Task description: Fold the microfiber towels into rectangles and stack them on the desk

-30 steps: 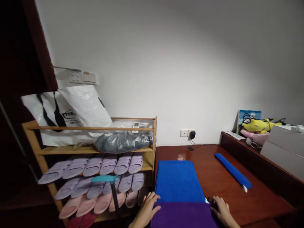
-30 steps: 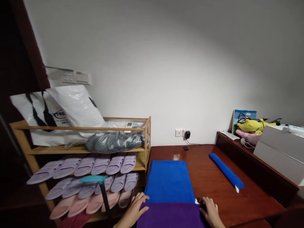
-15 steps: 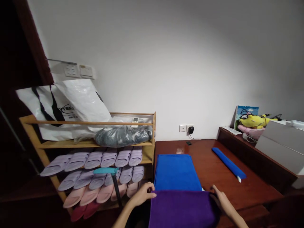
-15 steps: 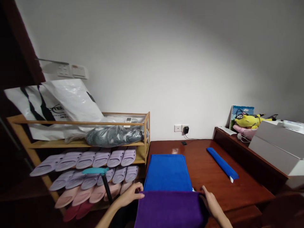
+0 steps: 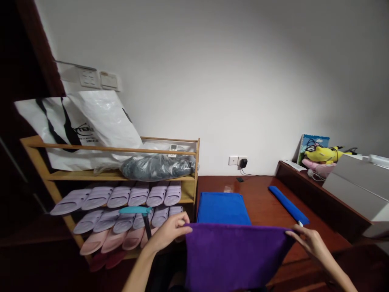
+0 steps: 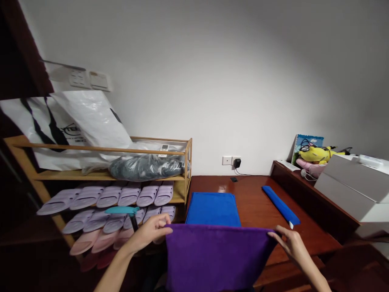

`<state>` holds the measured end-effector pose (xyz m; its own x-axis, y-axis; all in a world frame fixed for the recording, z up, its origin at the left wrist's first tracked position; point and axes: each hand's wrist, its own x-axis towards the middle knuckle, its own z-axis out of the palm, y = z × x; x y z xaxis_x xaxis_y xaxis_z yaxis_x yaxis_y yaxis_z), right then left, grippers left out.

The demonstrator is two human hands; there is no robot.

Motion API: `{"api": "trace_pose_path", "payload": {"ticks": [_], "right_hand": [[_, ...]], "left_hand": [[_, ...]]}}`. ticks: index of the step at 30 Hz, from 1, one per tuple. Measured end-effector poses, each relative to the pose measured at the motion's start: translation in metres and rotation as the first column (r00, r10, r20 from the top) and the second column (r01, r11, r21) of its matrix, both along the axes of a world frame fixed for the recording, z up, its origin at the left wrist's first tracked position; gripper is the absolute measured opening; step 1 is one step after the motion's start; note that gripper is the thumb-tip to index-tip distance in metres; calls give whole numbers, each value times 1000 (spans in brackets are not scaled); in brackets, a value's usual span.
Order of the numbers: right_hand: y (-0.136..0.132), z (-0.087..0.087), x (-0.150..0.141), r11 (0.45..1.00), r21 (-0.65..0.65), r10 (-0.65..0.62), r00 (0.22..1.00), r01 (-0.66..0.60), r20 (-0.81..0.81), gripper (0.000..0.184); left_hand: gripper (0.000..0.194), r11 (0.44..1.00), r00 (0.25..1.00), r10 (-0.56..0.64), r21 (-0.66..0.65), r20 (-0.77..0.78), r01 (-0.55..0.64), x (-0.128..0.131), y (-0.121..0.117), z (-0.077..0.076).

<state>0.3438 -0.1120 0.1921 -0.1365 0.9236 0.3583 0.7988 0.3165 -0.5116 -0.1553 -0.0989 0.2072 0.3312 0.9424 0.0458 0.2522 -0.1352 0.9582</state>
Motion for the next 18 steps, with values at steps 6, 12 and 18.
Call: {"api": "trace_pose_path", "payload": {"ticks": [6,12,18], "right_hand": [[7,55,-10,970,225,-80,995,90,-52,38],[19,91,-26,934,325,-125,989,145,-82,40],[51,95,-34,945,298,-113,990,133,-84,41]], "left_hand": [[21,893,959,272,351,73,-280,8,-4,41],[23,851,950,293,423,112,-312,9,1,63],[31,858,942,307,388,137,-337,4,39,73]]}}
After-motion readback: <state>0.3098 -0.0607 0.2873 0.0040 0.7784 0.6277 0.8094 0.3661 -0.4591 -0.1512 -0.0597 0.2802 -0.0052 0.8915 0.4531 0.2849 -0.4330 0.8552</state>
